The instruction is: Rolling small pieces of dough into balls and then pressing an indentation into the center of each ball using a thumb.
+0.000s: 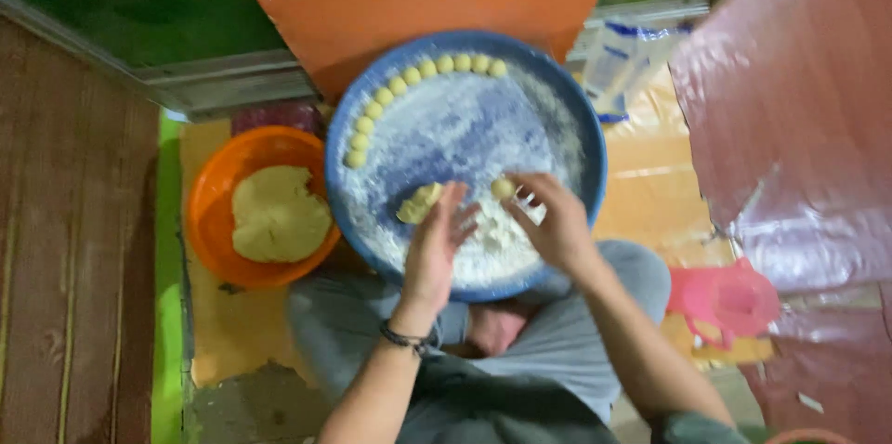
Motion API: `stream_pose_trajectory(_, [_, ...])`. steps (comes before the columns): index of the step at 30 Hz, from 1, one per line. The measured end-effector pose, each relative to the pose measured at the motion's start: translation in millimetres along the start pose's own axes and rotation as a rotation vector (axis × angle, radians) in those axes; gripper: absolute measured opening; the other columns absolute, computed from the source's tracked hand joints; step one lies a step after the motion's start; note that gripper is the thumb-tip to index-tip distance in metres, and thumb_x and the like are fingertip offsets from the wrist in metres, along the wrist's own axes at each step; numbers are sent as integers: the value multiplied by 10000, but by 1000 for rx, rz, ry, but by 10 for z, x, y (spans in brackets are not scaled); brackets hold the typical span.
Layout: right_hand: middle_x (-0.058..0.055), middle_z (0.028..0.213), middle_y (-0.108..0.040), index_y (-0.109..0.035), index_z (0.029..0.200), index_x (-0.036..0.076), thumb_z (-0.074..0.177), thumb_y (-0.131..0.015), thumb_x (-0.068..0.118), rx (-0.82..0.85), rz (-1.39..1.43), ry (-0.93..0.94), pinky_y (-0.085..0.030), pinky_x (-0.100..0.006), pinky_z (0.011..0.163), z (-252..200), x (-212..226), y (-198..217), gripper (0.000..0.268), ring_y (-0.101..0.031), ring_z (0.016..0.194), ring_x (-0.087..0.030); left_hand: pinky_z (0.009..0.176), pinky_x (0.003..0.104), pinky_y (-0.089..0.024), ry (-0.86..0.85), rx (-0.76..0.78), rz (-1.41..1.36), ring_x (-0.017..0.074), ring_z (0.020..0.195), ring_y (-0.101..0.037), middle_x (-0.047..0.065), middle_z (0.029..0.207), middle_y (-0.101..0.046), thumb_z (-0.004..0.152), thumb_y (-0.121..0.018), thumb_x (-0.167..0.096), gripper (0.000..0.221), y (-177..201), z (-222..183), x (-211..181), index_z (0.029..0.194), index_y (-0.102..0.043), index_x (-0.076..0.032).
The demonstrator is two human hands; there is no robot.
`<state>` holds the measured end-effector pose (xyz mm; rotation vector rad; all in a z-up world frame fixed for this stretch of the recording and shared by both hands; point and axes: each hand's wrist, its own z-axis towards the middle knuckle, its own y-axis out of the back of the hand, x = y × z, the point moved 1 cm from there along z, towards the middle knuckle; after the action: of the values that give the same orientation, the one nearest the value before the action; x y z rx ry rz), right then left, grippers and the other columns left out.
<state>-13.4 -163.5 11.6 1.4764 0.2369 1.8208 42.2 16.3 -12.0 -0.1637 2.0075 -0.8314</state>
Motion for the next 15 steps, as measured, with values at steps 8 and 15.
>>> stream_pose_trajectory(8, [-60, 960, -709, -732, 1104, 169, 822, -806, 140, 159, -514, -25, -534, -399, 759, -482, -962, 115, 293, -651, 912, -275, 817, 308, -556, 158, -177, -51, 190, 849, -710, 141, 1135, -741, 1076, -464, -228, 337, 442, -4, 285, 1307, -636, -54])
stream_pose_trajectory(15, [-15, 957, -676, -747, 1009, 239, 825, -792, 242, 209, -693, 119, -490, -345, 741, -647, -1244, -78, 190, -591, 922, -236, 823, 334, -552, 174, -143, -52, 214, 828, -702, 160, 1094, -735, 1070, -494, -189, 295, 587, -55, 380, 1259, -660, -35])
